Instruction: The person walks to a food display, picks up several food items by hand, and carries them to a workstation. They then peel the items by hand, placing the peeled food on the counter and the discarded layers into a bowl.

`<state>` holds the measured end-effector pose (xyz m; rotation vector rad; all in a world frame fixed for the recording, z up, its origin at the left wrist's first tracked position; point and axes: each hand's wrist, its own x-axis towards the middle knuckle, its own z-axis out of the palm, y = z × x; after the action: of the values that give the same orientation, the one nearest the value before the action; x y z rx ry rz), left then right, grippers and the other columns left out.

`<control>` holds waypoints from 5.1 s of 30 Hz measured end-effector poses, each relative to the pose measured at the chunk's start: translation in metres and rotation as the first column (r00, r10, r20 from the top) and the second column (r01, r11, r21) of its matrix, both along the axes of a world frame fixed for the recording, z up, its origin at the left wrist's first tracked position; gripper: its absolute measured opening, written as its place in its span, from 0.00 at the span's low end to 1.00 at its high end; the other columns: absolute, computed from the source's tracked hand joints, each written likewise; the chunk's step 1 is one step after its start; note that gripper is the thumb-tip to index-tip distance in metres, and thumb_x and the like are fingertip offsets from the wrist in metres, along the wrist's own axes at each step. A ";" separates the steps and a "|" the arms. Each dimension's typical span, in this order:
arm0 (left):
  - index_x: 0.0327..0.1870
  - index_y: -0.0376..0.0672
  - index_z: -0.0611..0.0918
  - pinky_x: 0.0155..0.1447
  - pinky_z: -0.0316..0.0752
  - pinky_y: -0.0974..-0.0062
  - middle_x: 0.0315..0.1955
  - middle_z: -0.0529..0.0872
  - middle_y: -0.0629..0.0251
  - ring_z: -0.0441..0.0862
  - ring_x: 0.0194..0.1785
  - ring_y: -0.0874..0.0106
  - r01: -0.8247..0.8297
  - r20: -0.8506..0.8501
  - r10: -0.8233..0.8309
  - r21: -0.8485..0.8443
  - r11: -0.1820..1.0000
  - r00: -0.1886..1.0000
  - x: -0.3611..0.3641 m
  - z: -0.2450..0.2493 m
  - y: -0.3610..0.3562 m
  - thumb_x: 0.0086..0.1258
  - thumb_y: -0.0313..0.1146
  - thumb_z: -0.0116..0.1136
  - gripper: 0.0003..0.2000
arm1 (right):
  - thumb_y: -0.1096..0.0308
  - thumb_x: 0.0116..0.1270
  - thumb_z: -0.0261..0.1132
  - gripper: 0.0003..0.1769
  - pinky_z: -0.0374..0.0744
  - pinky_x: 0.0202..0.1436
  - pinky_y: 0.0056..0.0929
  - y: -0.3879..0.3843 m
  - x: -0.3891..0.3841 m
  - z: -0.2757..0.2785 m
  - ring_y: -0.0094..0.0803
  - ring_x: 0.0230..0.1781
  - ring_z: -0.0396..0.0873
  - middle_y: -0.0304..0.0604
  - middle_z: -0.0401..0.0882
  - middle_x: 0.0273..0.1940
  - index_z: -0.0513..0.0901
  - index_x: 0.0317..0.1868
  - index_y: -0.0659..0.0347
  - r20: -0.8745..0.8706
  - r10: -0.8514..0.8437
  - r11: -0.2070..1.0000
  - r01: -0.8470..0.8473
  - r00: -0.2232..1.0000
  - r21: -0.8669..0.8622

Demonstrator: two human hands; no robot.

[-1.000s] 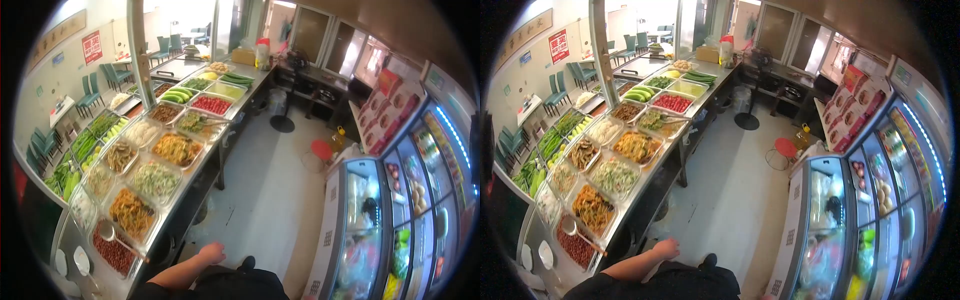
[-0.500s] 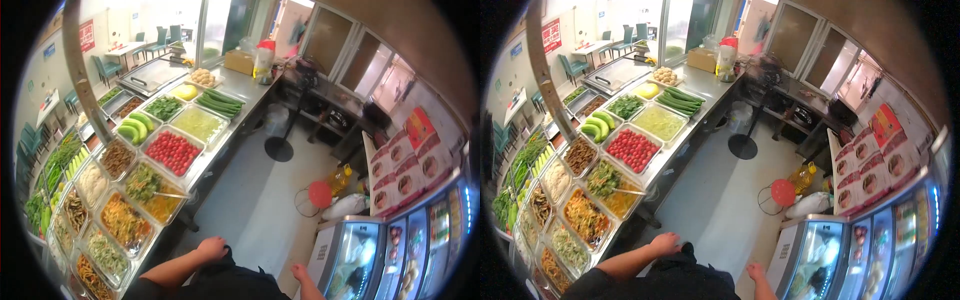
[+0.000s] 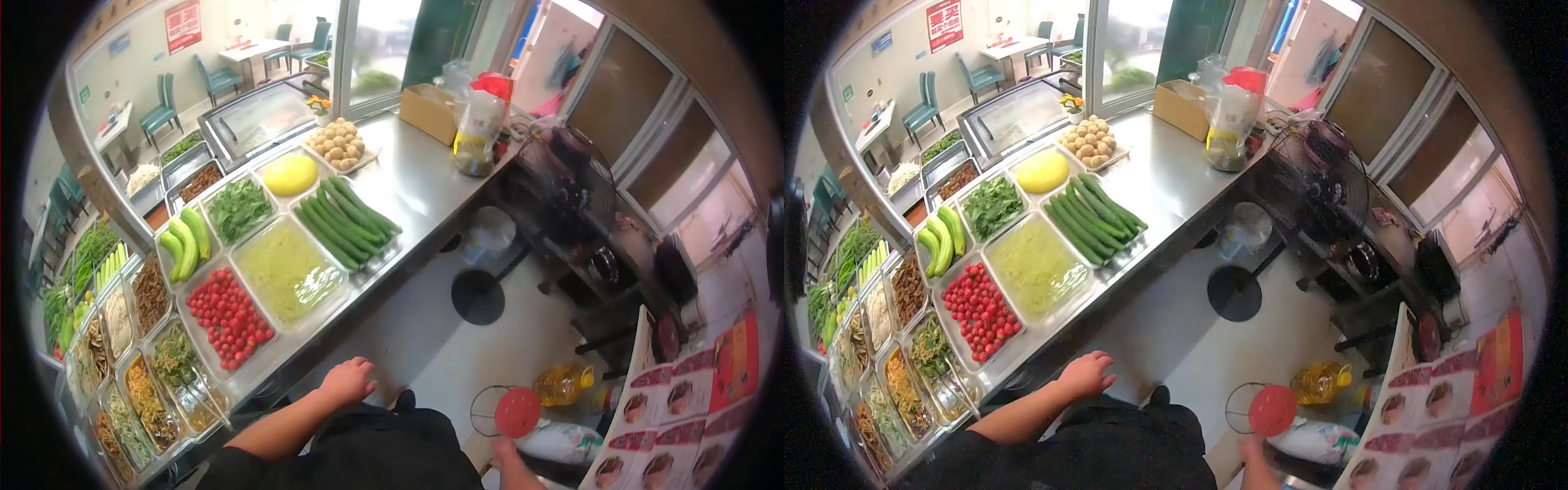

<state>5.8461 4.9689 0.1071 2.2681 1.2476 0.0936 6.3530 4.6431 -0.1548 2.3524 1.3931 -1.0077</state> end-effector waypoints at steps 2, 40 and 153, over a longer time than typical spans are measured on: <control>0.54 0.43 0.82 0.61 0.78 0.60 0.57 0.81 0.56 0.81 0.58 0.55 -0.074 0.032 0.074 -0.020 0.997 0.997 0.019 0.015 0.029 0.66 0.43 0.62 0.19 | 0.53 0.64 0.67 0.19 0.79 0.56 0.45 0.107 0.059 -0.042 0.46 0.50 0.83 0.55 0.86 0.44 0.87 0.49 0.55 -0.176 -0.417 0.906 0.424 0.892 0.002; 0.54 0.39 0.81 0.62 0.76 0.59 0.60 0.78 0.49 0.79 0.59 0.51 -0.863 0.072 0.863 0.124 0.491 0.501 0.095 0.036 0.580 0.63 0.36 0.66 0.20 | 0.53 0.51 0.77 0.35 0.73 0.65 0.50 1.131 -0.347 0.209 0.58 0.70 0.61 0.58 0.58 0.72 0.80 0.61 0.48 0.007 0.876 0.340 -0.629 0.481 0.699; 0.77 0.51 0.60 0.63 0.78 0.56 0.70 0.70 0.62 0.72 0.70 0.61 0.309 0.176 0.721 -0.817 0.487 -0.671 0.129 -0.018 0.621 0.76 0.69 0.28 0.38 | 0.60 0.42 0.81 0.30 0.70 0.70 0.48 1.104 -0.273 0.318 0.58 0.70 0.65 0.58 0.63 0.70 0.86 0.49 0.54 -0.346 0.880 0.137 -0.523 -0.326 0.841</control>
<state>5.9747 5.5901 0.0887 -0.1796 0.5397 1.4816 6.0804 5.7472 0.1631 -0.0427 2.9909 -1.5003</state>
